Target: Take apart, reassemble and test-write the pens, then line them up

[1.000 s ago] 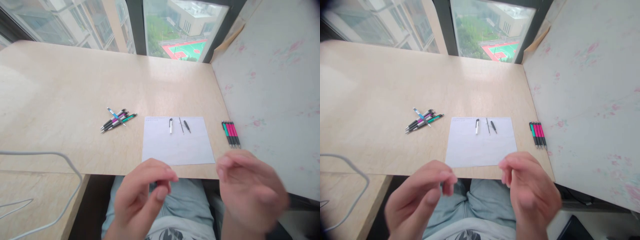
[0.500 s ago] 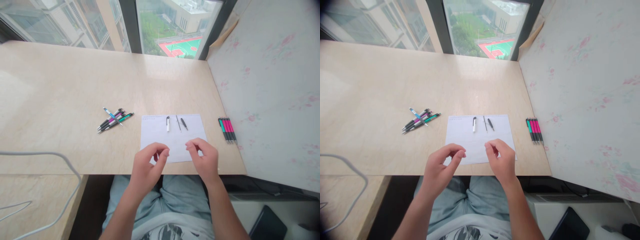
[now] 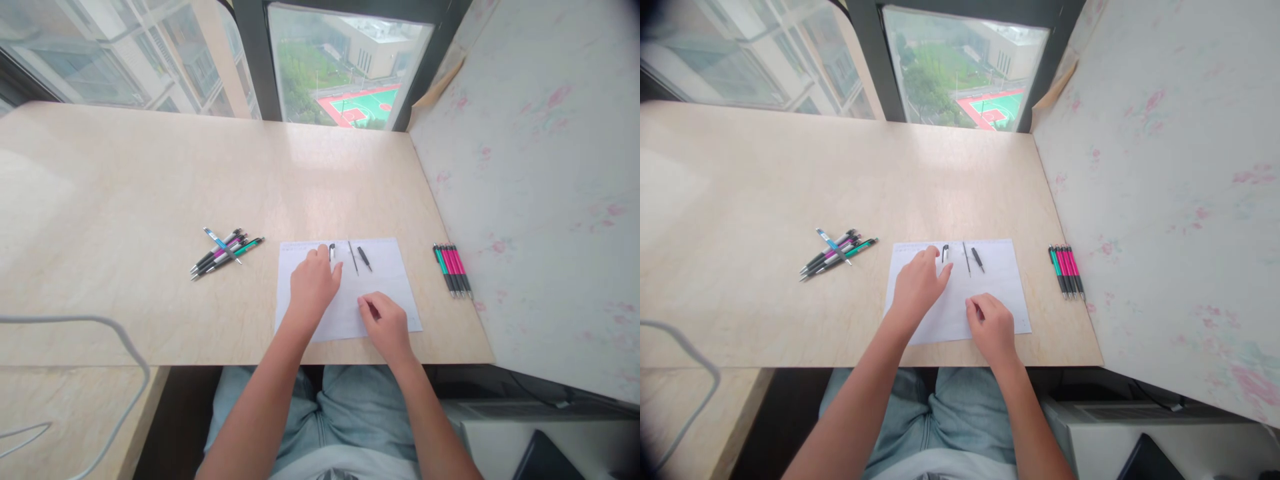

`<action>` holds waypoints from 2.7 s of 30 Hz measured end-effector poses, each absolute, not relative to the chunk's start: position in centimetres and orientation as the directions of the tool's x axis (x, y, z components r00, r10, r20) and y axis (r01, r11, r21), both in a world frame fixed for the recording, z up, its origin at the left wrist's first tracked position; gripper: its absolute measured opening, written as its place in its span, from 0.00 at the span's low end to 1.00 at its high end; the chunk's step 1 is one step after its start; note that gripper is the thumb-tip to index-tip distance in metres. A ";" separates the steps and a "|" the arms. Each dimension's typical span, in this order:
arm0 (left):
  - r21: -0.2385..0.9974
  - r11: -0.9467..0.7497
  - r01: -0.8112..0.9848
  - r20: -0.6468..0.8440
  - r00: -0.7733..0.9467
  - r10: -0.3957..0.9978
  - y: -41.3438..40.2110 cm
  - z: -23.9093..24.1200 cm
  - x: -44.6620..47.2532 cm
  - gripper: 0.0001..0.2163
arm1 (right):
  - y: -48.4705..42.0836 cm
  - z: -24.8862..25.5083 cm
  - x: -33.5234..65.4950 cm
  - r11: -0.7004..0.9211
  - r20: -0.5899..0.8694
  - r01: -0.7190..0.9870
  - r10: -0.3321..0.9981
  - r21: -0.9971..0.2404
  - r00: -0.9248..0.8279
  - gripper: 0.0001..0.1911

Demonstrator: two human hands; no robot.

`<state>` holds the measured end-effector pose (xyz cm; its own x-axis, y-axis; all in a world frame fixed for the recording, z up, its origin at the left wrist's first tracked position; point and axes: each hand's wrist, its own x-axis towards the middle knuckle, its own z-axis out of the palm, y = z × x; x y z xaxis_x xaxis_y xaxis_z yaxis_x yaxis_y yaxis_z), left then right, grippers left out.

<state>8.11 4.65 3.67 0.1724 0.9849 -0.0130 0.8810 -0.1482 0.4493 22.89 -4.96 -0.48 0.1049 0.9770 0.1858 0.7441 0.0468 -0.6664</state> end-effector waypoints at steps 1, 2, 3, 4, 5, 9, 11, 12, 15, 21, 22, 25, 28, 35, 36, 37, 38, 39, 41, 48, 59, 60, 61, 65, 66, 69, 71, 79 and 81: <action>0.432 -0.140 0.891 -0.030 0.169 0.985 5.0 3.7 8.3 0.12 | -4.9 -0.4 23.0 0.044 0.175 0.734 0.979 -0.677 0.103 0.14; 0.416 -0.138 0.899 -0.041 0.170 0.985 5.3 3.6 8.4 0.12 | -4.9 -0.3 23.0 0.039 0.161 0.723 0.982 -0.690 0.101 0.14; 0.404 -0.143 0.904 -0.048 0.177 0.983 5.6 3.5 8.5 0.11 | -5.0 -0.1 23.1 0.033 0.149 0.709 0.984 -0.705 0.102 0.13; 0.394 -0.154 0.906 -0.051 0.189 0.981 5.8 3.3 8.6 0.10 | -5.0 0.0 23.2 0.024 0.137 0.692 0.985 -0.722 0.108 0.13; 0.388 -0.168 0.906 -0.050 0.203 0.978 6.0 3.2 8.6 0.09 | -4.9 0.2 23.3 0.014 0.128 0.672 0.984 -0.740 0.121 0.13; 0.407 -0.194 0.893 -0.028 0.225 0.974 6.5 2.6 8.4 0.04 | -4.3 1.1 23.6 -0.025 0.124 0.631 0.974 -0.776 0.191 0.13; 0.476 -0.172 0.862 -0.021 0.207 0.978 6.7 2.8 8.0 0.05 | -3.5 1.5 23.7 -0.022 0.140 0.654 0.971 -0.756 0.194 0.13; 0.538 -0.150 0.829 -0.021 0.191 0.981 6.7 2.9 7.7 0.05 | -3.0 1.6 23.8 -0.014 0.150 0.679 0.972 -0.734 0.183 0.12; 0.813 -0.030 0.581 -0.071 0.151 0.986 5.9 3.6 6.7 0.03 | -1.0 1.9 23.6 0.004 0.168 0.782 0.977 -0.623 0.128 0.11; 0.930 0.292 -0.222 -0.251 0.198 0.948 2.4 3.8 5.3 0.04 | 3.1 2.2 22.7 -0.037 0.140 0.915 0.985 -0.402 0.102 0.12; 0.895 0.319 -0.312 -0.268 0.196 0.943 2.0 3.7 5.3 0.04 | 3.6 2.2 22.5 -0.046 0.127 0.927 0.987 -0.372 0.099 0.12; 0.788 0.373 -0.489 -0.326 0.182 0.928 1.3 3.2 5.1 0.06 | 4.5 2.2 22.2 -0.054 0.095 0.951 0.992 -0.305 0.087 0.11; 0.722 0.387 -0.574 -0.353 0.176 0.919 1.3 2.6 5.1 0.07 | 4.8 2.0 22.1 -0.044 0.082 0.960 0.994 -0.275 0.069 0.10; 0.634 0.401 -0.661 -0.344 0.223 0.912 1.4 1.6 5.0 0.07 | 5.2 1.4 21.9 -0.042 0.112 0.962 0.991 -0.270 0.074 0.10; 0.624 0.406 -0.668 -0.344 0.232 0.910 1.4 1.5 4.9 0.07 | 5.3 1.4 21.9 -0.044 0.116 0.960 0.990 -0.275 0.079 0.10; 0.613 0.410 -0.676 -0.346 0.237 0.908 1.4 1.4 4.9 0.08 | 5.3 1.5 21.8 -0.042 0.120 0.957 0.990 -0.287 0.079 0.10; 0.601 0.411 -0.685 -0.347 0.240 0.907 1.4 1.3 4.9 0.08 | 5.2 1.6 21.8 -0.033 0.128 0.951 0.989 -0.307 0.076 0.10; 0.590 0.412 -0.694 -0.347 0.242 0.906 1.5 1.1 4.8 0.08 | 5.1 1.7 21.8 -0.016 0.139 0.940 0.988 -0.341 0.068 0.10; 0.576 0.410 -0.707 -0.343 0.246 0.907 1.5 0.9 4.8 0.09 | 4.2 2.3 21.6 0.038 0.167 0.890 0.985 -0.454 0.043 0.08; 0.583 0.384 -0.716 -0.327 0.225 0.918 1.3 0.7 4.9 0.09 | -1.1 4.4 20.1 0.042 0.131 0.556 0.984 -0.830 0.121 0.07; 0.606 0.408 -0.683 -0.297 0.281 0.913 0.8 1.0 5.0 0.10 | -1.9 5.0 19.0 0.079 0.199 0.548 0.966 -0.833 0.165 0.07; 0.602 0.408 -0.686 -0.294 0.284 0.913 0.8 1.0 5.0 0.10 | -1.9 5.1 19.0 0.077 0.199 0.551 0.966 -0.831 0.166 0.07; 0.598 0.409 -0.689 -0.293 0.287 0.912 0.7 1.0 5.0 0.10 | -1.9 5.2 19.0 0.074 0.197 0.554 0.966 -0.829 0.167 0.07; 0.570 0.424 -0.704 -0.310 0.294 0.904 0.7 1.2 5.0 0.11 | -2.0 5.5 18.6 0.061 0.193 0.565 0.965 -0.823 0.177 0.08; 0.562 0.430 -0.706 -0.314 0.298 0.901 0.7 1.2 5.0 0.11 | -2.0 5.6 18.5 0.062 0.195 0.566 0.965 -0.822 0.177 0.08; 0.539 0.439 -0.719 -0.314 0.312 0.897 0.8 1.2 4.8 0.11 | -2.0 5.4 18.5 0.078 0.205 0.572 0.966 -0.817 0.160 0.09; 0.515 0.423 -0.745 -0.312 0.297 0.902 0.9 1.1 4.6 0.10 | -1.9 4.9 19.0 0.073 0.205 0.598 0.966 -0.798 0.156 0.09; 0.434 0.373 -0.820 -0.313 0.252 0.916 1.1 1.0 4.4 0.08 | -0.6 1.4 22.4 -0.179 0.195 0.889 0.940 -0.421 0.281 0.11; 0.428 0.367 -0.826 -0.308 0.248 0.919 1.1 1.1 4.5 0.08 | -0.3 1.1 22.4 -0.212 0.176 0.902 0.939 -0.377 0.294 0.12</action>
